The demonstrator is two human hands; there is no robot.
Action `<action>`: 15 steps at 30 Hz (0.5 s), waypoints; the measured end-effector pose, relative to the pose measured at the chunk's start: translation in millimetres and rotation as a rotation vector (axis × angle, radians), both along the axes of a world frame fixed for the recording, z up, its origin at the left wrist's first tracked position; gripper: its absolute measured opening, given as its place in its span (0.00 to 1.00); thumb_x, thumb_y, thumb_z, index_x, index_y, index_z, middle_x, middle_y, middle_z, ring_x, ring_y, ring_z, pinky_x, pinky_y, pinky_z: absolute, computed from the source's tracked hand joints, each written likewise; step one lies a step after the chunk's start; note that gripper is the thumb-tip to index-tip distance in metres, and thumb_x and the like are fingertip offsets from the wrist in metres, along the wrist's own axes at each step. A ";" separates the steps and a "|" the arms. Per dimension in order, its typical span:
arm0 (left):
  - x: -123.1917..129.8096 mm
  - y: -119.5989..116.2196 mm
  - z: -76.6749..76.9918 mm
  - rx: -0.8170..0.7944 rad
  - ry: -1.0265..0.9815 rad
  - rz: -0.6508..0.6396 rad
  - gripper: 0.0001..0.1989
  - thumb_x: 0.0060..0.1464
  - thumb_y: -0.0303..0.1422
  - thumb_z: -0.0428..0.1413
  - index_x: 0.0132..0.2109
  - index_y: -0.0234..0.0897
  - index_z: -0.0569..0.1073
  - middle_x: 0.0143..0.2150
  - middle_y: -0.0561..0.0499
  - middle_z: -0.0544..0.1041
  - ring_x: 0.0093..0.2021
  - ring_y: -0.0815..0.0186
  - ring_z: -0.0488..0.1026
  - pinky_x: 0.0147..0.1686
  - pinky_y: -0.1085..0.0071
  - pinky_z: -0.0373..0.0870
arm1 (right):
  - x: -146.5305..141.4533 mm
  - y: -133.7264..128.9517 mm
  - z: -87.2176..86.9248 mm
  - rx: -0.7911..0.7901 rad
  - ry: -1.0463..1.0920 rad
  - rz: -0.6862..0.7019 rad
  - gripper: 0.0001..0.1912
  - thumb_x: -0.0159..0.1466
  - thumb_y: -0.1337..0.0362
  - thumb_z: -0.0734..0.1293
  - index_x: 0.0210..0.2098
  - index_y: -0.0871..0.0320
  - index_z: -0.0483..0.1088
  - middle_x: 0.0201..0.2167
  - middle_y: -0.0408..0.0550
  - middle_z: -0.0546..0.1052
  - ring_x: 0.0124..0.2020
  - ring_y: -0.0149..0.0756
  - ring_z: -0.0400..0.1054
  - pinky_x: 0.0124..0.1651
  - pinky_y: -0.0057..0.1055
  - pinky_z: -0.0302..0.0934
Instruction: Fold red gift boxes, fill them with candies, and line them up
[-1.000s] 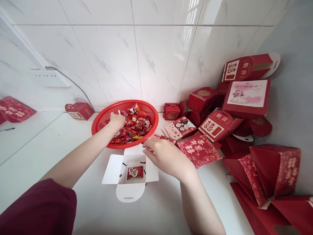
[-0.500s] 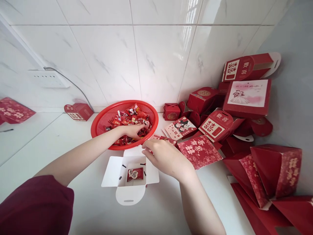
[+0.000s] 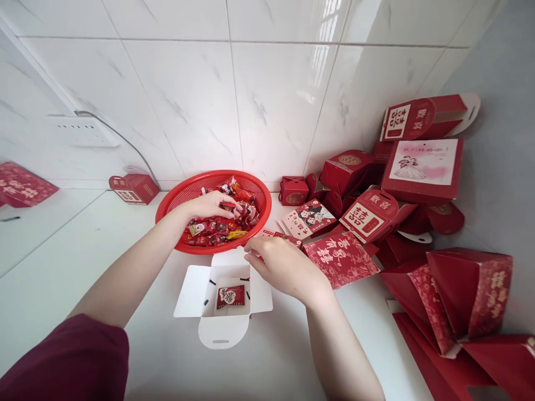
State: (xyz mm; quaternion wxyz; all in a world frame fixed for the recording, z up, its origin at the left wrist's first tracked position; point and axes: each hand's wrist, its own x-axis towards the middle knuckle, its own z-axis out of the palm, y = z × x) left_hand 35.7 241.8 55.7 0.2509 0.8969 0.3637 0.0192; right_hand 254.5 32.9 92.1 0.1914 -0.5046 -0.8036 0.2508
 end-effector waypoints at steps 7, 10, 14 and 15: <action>-0.2 -30.1 -13.0 0.136 0.123 0.034 0.21 0.53 0.38 0.59 0.55 0.44 0.74 0.59 0.46 0.72 0.59 0.54 0.68 0.59 0.61 0.62 | -5.7 -0.8 -0.6 0.000 -0.023 0.010 0.13 0.71 0.63 0.58 0.40 0.56 0.73 0.37 0.49 0.76 0.35 0.37 0.70 0.37 0.31 0.60; 4.8 -32.3 -26.0 0.056 0.271 -0.028 0.22 0.41 0.39 0.66 0.48 0.48 0.78 0.49 0.50 0.79 0.45 0.58 0.76 0.46 0.68 0.70 | -6.6 -2.3 -0.3 0.002 -0.031 0.011 0.12 0.70 0.63 0.59 0.42 0.56 0.74 0.38 0.50 0.77 0.38 0.39 0.71 0.39 0.32 0.61; 4.7 -26.5 -29.3 0.142 0.379 0.075 0.21 0.40 0.29 0.65 0.45 0.45 0.78 0.43 0.48 0.81 0.45 0.54 0.76 0.53 0.60 0.66 | -4.4 -2.3 -1.1 -0.001 -0.025 0.005 0.12 0.70 0.63 0.58 0.42 0.56 0.73 0.40 0.50 0.77 0.38 0.38 0.71 0.38 0.31 0.61; 3.1 -24.5 -26.8 0.195 0.378 0.120 0.20 0.43 0.27 0.63 0.47 0.43 0.77 0.45 0.45 0.80 0.49 0.52 0.75 0.57 0.56 0.61 | -3.7 -2.1 -1.4 -0.001 -0.025 0.003 0.12 0.71 0.63 0.58 0.41 0.56 0.73 0.39 0.49 0.76 0.37 0.37 0.71 0.37 0.30 0.60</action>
